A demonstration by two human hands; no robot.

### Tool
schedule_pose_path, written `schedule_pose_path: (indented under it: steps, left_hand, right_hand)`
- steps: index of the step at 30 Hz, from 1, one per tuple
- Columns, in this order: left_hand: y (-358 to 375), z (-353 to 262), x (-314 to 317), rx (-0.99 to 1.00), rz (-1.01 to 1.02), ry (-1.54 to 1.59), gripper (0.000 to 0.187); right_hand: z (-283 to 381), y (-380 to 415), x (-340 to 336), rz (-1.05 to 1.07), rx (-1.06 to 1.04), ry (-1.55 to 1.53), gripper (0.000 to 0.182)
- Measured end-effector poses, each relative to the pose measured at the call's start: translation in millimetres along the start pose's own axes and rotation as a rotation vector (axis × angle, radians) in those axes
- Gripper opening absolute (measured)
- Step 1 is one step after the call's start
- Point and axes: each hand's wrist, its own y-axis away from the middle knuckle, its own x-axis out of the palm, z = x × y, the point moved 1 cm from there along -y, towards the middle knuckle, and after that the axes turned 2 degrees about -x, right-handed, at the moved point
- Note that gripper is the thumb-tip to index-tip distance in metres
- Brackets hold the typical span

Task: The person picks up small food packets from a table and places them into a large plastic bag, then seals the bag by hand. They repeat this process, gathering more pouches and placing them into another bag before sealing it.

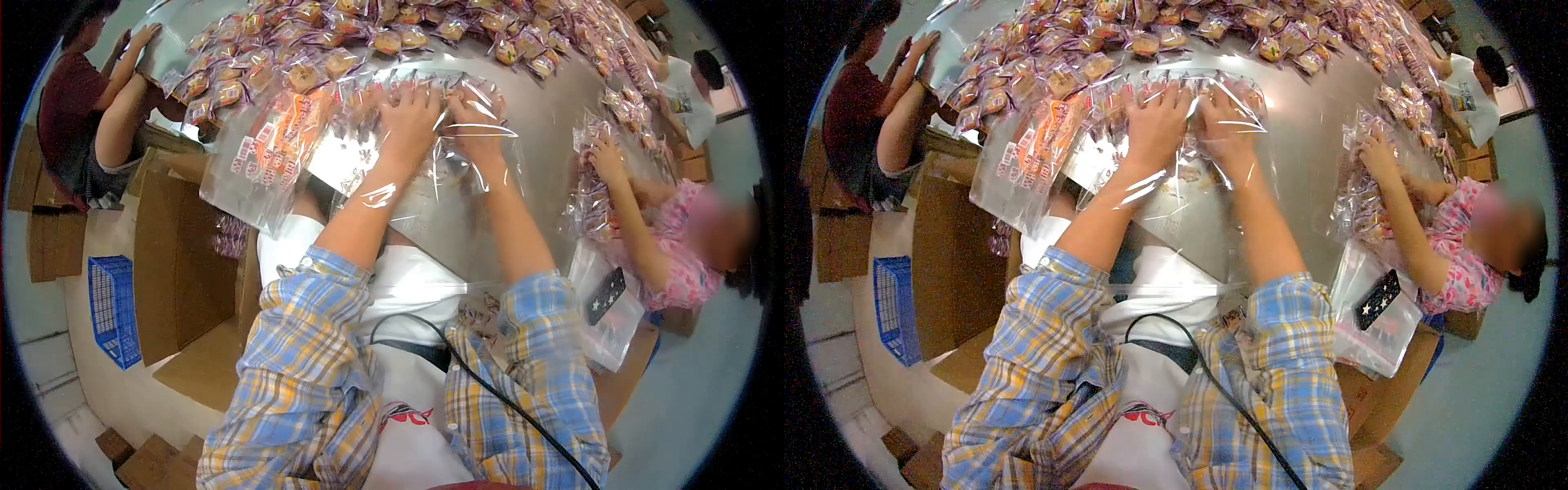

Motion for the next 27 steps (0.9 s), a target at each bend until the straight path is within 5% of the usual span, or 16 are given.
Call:
schedule_pose_path:
  steps: [4, 7, 11, 15, 16, 19, 27]
  left_hand:
    - [-9, -6, 1, -0.052, 0.076, -0.035, 0.047]
    - [-11, -5, 6, -0.082, 0.037, -0.016, 0.049]
    - [-7, -3, 13, -0.069, -0.066, -0.029, 0.046]
    - [-6, 2, 17, -0.058, -0.070, -0.005, 0.049]
    - [-5, 1, 12, -0.056, -0.047, -0.011, 0.049]
    - [-6, 0, 8, -0.063, -0.017, 0.041, 0.052]
    - [15, -4, -15, 0.051, 0.011, 0.236, 0.057]
  right_hand:
    - [-11, -7, -6, -0.165, -0.057, -0.198, 0.045]
    - [-23, -6, 1, -0.080, 0.009, -0.333, 0.046]
    - [-11, -4, 7, -0.035, -0.015, -0.019, 0.047]
    - [1, -20, 15, -0.065, 0.110, -0.001, 0.051]
    - [4, -25, 11, 0.067, 0.183, -0.052, 0.057]
    - [13, -20, 8, -0.063, 0.123, 0.029, 0.064]
    - [81, 128, -39, 0.244, 0.176, -0.370, 0.071]
